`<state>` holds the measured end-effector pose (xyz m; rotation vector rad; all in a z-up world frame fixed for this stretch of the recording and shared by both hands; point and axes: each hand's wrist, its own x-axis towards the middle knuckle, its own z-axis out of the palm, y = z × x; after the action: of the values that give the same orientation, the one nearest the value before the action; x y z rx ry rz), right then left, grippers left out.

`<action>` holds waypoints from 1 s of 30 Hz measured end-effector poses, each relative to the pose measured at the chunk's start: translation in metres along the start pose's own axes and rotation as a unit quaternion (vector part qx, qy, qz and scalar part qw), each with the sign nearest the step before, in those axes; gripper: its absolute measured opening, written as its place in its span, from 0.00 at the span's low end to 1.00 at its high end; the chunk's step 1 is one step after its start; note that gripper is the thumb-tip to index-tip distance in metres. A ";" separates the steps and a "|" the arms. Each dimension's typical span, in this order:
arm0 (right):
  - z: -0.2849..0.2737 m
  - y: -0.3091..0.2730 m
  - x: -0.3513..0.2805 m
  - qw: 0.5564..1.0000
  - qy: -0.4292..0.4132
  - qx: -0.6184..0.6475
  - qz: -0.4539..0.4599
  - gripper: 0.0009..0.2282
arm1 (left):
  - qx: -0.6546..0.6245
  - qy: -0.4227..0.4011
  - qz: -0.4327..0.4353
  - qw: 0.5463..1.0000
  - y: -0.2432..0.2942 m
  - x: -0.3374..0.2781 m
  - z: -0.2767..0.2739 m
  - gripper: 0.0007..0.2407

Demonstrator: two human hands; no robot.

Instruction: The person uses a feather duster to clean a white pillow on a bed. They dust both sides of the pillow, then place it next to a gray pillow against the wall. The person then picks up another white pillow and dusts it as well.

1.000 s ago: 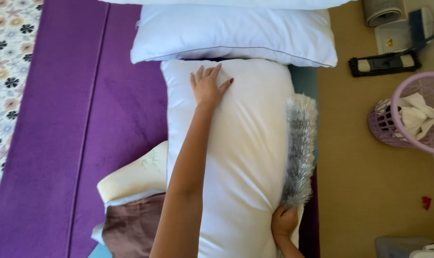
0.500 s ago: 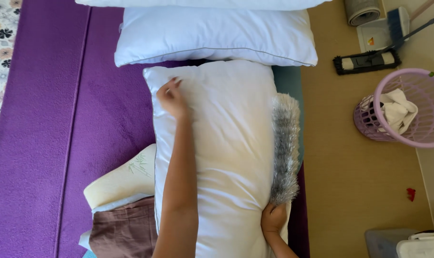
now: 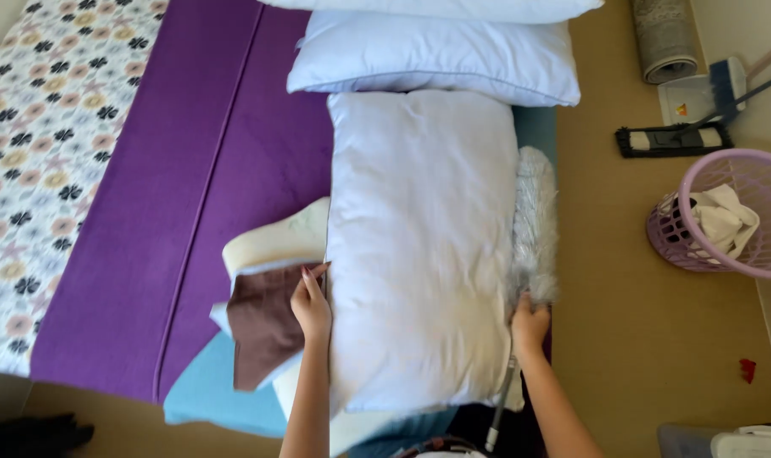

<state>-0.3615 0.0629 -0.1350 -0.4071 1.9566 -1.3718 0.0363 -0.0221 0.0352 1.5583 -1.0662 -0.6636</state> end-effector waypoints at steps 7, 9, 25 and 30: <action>-0.023 -0.135 -0.136 0.959 -0.077 -0.071 -0.265 0.15 | 0.103 -0.113 -0.330 0.932 0.020 -0.151 -0.086 0.23; -0.020 -0.140 -0.166 0.911 -0.256 -0.157 -0.284 0.14 | -0.027 -0.175 -0.469 0.865 0.045 -0.173 -0.083 0.29; -0.261 0.146 -0.014 0.916 0.126 -0.374 0.070 0.25 | 0.165 -0.099 -0.103 0.976 0.056 -0.201 -0.099 0.18; -0.233 0.090 -0.077 0.964 0.102 -0.238 -0.058 0.23 | 0.049 -0.238 -0.051 0.969 0.160 -0.221 -0.096 0.16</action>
<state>-0.4582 0.3057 -0.1443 -0.6317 2.4718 -1.0317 -0.0254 0.2162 0.1876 1.5852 -1.3941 -1.1083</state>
